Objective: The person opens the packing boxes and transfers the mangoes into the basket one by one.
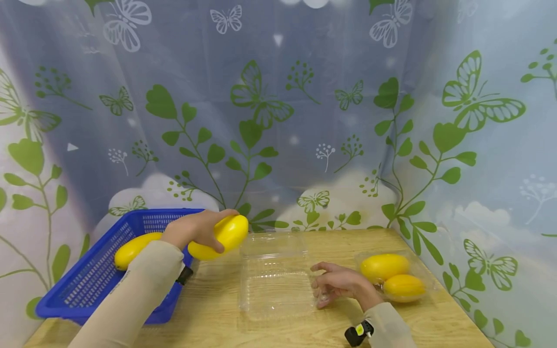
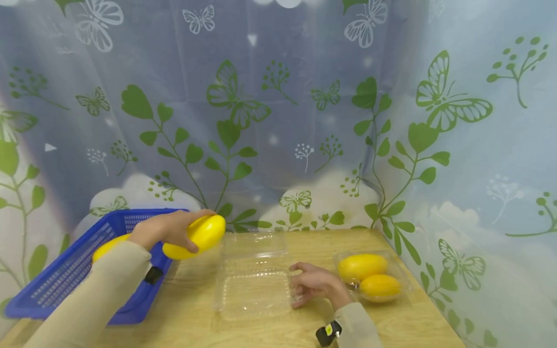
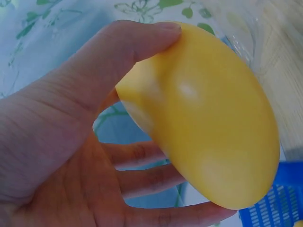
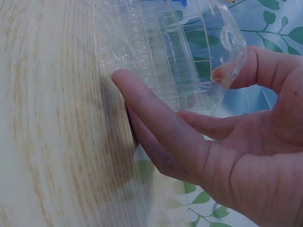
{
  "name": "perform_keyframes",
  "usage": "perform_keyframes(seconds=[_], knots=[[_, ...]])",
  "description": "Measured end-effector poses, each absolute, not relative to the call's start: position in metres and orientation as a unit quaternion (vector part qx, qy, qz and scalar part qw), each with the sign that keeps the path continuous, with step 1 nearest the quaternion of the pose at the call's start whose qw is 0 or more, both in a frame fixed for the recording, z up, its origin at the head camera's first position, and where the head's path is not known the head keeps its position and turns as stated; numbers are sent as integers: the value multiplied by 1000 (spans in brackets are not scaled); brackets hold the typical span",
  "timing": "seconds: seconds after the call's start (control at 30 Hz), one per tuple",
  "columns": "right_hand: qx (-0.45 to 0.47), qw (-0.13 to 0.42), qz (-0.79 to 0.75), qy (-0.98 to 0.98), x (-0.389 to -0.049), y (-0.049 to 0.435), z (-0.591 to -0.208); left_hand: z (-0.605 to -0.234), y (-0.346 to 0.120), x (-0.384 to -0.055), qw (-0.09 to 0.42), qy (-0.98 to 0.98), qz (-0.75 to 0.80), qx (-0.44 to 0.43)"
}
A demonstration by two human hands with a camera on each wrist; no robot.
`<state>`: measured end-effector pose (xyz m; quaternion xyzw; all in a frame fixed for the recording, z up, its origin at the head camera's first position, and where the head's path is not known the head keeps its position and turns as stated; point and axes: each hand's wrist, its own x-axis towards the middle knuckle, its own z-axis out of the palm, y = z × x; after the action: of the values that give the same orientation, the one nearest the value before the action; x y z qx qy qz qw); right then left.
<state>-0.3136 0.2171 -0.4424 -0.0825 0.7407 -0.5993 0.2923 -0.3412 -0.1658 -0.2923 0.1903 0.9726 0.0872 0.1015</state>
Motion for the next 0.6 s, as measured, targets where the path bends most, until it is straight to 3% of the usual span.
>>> perform_keyframes(seconds=[0.6], knots=[[-85,291,-597,743,-313,216,-441,-286,-200,-349,102,975,93,176]])
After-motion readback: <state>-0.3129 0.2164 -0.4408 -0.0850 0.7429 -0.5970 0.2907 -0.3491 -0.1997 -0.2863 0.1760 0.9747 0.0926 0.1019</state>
